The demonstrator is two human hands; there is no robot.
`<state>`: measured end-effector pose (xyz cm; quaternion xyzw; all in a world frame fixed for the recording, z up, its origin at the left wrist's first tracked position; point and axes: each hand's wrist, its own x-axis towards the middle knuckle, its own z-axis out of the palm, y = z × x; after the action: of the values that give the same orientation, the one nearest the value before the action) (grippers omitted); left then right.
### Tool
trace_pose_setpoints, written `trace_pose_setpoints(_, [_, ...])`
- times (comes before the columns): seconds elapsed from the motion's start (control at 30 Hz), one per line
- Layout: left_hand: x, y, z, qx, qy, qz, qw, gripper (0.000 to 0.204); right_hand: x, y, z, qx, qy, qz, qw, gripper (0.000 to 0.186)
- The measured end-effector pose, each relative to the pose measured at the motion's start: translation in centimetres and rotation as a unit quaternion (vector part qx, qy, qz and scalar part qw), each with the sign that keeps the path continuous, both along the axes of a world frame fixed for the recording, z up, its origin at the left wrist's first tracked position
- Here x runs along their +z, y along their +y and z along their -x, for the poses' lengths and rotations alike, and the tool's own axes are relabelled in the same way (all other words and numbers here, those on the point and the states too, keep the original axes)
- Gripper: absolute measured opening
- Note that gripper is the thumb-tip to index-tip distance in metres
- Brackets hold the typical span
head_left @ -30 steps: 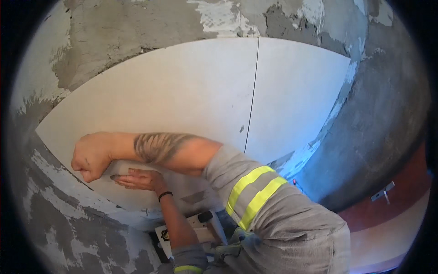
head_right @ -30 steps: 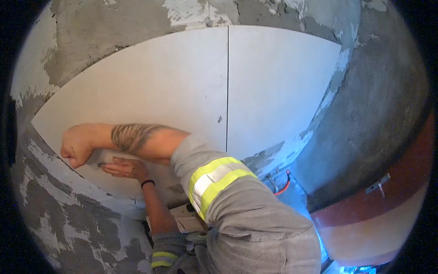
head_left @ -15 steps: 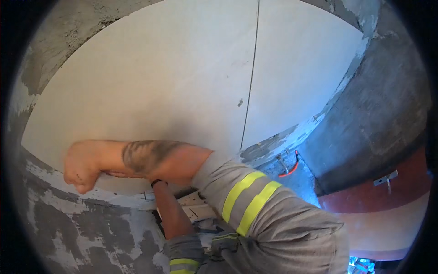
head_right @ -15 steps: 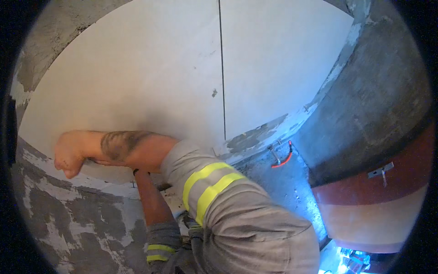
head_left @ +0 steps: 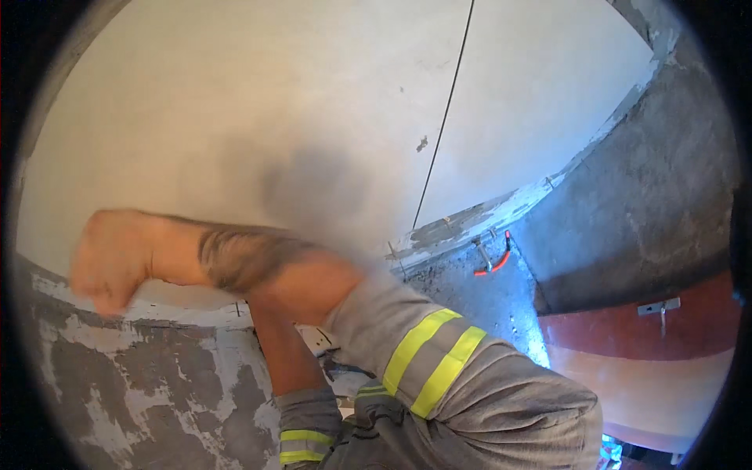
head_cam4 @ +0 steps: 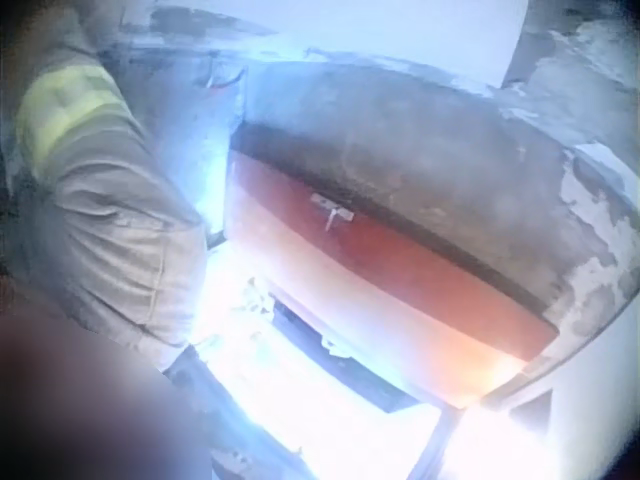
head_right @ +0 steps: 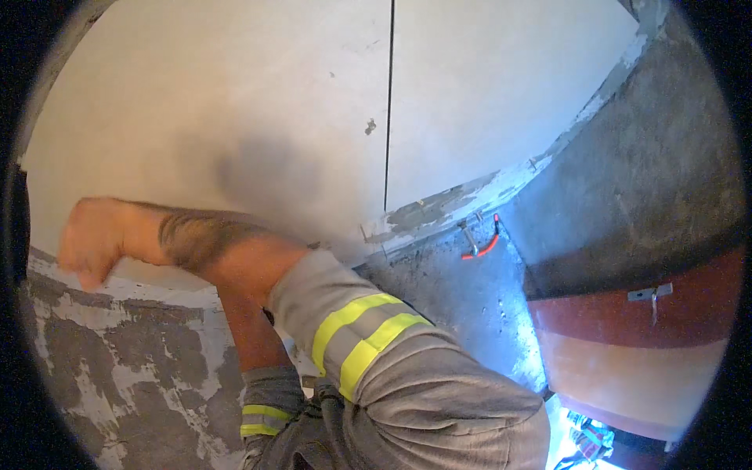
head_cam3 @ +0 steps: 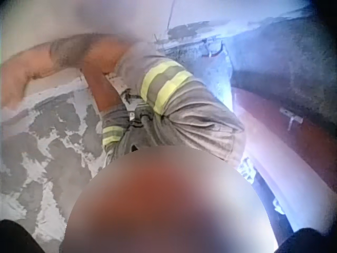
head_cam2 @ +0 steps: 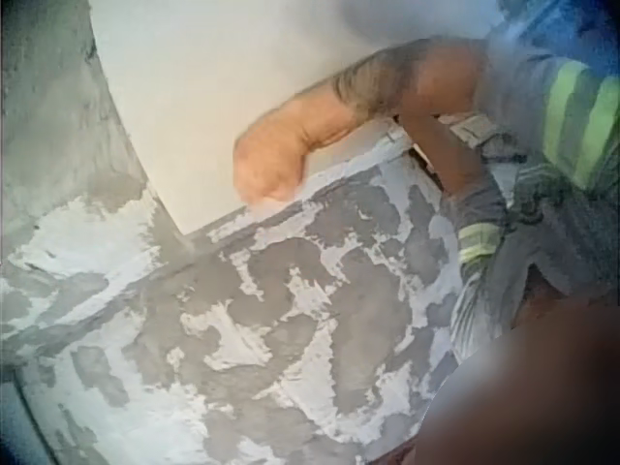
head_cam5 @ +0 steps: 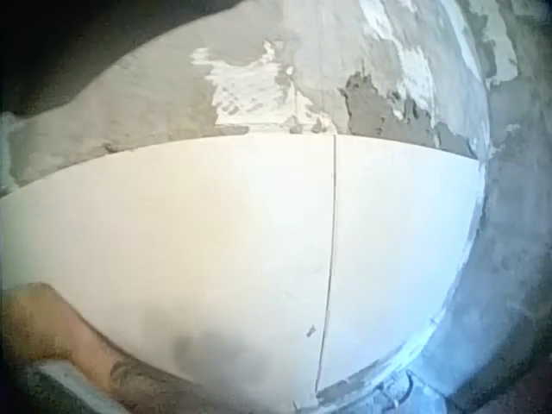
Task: The person is applying adhesive and placing tiles on a bathroom wall.
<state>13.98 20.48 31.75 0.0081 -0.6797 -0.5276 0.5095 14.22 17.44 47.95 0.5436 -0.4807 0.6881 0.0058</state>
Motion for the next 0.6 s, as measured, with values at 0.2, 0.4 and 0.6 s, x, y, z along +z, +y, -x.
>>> trace_pose_setpoints(0.2, [-0.6, -1.0, 0.4, 0.001, 0.009, 0.032, 0.999, 0.059, 1.2, 1.3, -1.0, -0.336, 0.311, -0.192, 0.868, 0.029])
trace_pose_setpoints(0.4, [-5.8, 1.1, 0.0, 0.010, -0.017, 0.076, 0.997, 0.059, -1.9, -0.5, -0.6, -0.364, 0.395, -0.283, 0.795, 0.021])
trace_pose_setpoints(0.6, [-3.2, -0.1, -0.7, 0.019, -0.035, 0.060, 0.997, 0.059, 3.3, -2.3, 2.9, -0.378, 0.297, -0.492, 0.726, 0.013])
